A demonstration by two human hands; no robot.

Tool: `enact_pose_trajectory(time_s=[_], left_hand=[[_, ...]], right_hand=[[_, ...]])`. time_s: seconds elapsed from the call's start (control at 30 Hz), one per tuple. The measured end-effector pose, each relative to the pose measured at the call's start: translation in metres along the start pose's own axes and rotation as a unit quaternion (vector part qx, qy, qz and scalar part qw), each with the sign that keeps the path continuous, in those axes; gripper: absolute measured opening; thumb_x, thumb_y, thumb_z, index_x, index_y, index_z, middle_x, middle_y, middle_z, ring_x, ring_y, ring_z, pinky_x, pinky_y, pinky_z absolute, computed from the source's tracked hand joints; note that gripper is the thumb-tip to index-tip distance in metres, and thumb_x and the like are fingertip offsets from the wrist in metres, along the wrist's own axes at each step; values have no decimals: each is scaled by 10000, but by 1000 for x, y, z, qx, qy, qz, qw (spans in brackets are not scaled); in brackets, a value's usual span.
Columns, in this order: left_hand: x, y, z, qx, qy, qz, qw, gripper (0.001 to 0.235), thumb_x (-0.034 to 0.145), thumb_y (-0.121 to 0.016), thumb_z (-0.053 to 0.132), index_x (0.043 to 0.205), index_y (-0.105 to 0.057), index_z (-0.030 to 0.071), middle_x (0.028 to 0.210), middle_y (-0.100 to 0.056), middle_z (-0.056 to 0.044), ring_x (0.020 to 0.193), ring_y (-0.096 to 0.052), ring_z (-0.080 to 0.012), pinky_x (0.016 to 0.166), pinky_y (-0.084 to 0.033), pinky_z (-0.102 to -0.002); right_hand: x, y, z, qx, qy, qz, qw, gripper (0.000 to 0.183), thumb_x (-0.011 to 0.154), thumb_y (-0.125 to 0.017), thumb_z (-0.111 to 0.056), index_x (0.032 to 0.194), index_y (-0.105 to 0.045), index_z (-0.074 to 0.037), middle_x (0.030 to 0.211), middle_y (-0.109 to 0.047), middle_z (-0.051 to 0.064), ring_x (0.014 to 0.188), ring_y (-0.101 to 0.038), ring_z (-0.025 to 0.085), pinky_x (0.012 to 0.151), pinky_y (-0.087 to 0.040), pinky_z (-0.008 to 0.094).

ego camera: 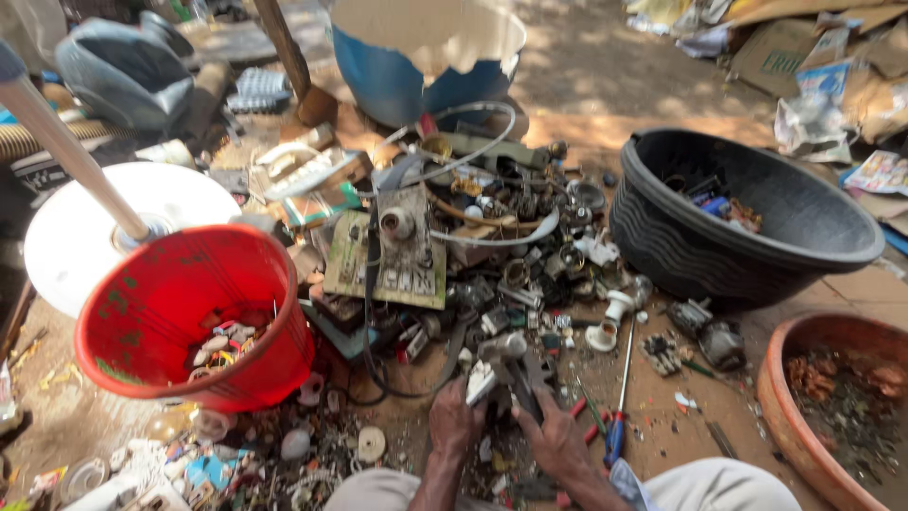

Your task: The person sits on the ground and uses a hammer to break apart a white plastic electronic component. They repeatedly strike the object to separate its parts, then use pliers to pull out a small metal piece from the debris.

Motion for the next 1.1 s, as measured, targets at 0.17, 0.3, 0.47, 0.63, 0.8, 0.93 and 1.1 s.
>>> enact_pose_trajectory(time_s=[0.17, 0.3, 0.47, 0.63, 0.8, 0.93, 1.1], left_hand=[[-1, -24, -14, -21, -33, -1, 999, 594, 874, -804, 267, 1342, -579, -21, 1105, -714, -227, 947, -734, -324, 798, -634, -432], [0, -23, -9, -9, -44, 8, 999, 621, 835, -797, 193, 1374, -561, -6, 1171, -696, -247, 996, -720, -340, 819, -637, -408], [2, 5, 8, -24, 7, -25, 999, 676, 827, -768, 129, 1461, -538, 72, 1304, -661, -215, 1071, -697, -338, 893, -598, -428], [-1, -15, -2, -30, -87, 24, 996, 647, 828, -716, 9, 1441, -509, -4, 1327, -629, -269, 1151, -669, -399, 951, -585, -459], [0, -26, -10, 8, -112, 61, 992, 681, 794, -591, -142, 1460, -501, -33, 1371, -621, -267, 1199, -670, -407, 997, -596, -431], [3, -16, -4, -38, -30, -18, 999, 705, 846, -690, 17, 1508, -448, 39, 1412, -599, -200, 1113, -694, -354, 937, -590, -431], [-5, -24, -12, 13, -137, 90, 986, 676, 834, -597, -33, 1490, -526, 112, 1360, -662, -176, 1020, -750, -317, 834, -641, -409]], right_hand=[[7, 31, -18, -4, -104, 32, 994, 533, 955, -525, -500, 1331, -524, -121, 617, -664, 139, 493, -651, 218, 510, -511, 417], [14, 12, 5, -25, -129, -41, 990, 525, 971, -480, -522, 1311, -513, -123, 659, -674, 112, 537, -671, 203, 522, -530, 414], [16, 9, 13, 19, -175, -85, 981, 507, 979, -532, -551, 1201, -585, -98, 741, -667, 127, 644, -685, 256, 616, -581, 452], [5, 50, -22, 15, -46, 71, 996, 651, 931, -521, -547, 1350, -526, -49, 742, -727, 166, 587, -722, 265, 589, -581, 456], [10, 23, 12, -46, -55, 12, 997, 606, 1013, -473, -553, 1299, -439, -20, 731, -713, 123, 633, -718, 224, 592, -533, 433], [17, 6, 30, -44, -185, -120, 974, 565, 994, -486, -557, 1289, -530, -78, 716, -677, 53, 631, -669, 183, 601, -522, 374], [20, 29, -2, 36, -133, -18, 990, 532, 963, -507, -548, 1208, -603, -85, 629, -584, 19, 504, -554, 171, 480, -499, 386]])
Point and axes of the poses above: each hand's wrist, its own x-axis towards the middle knuckle, its own y-axis out of the back of the hand, z = x × y, the point moved 4 cm from there along x, towards the middle knuckle
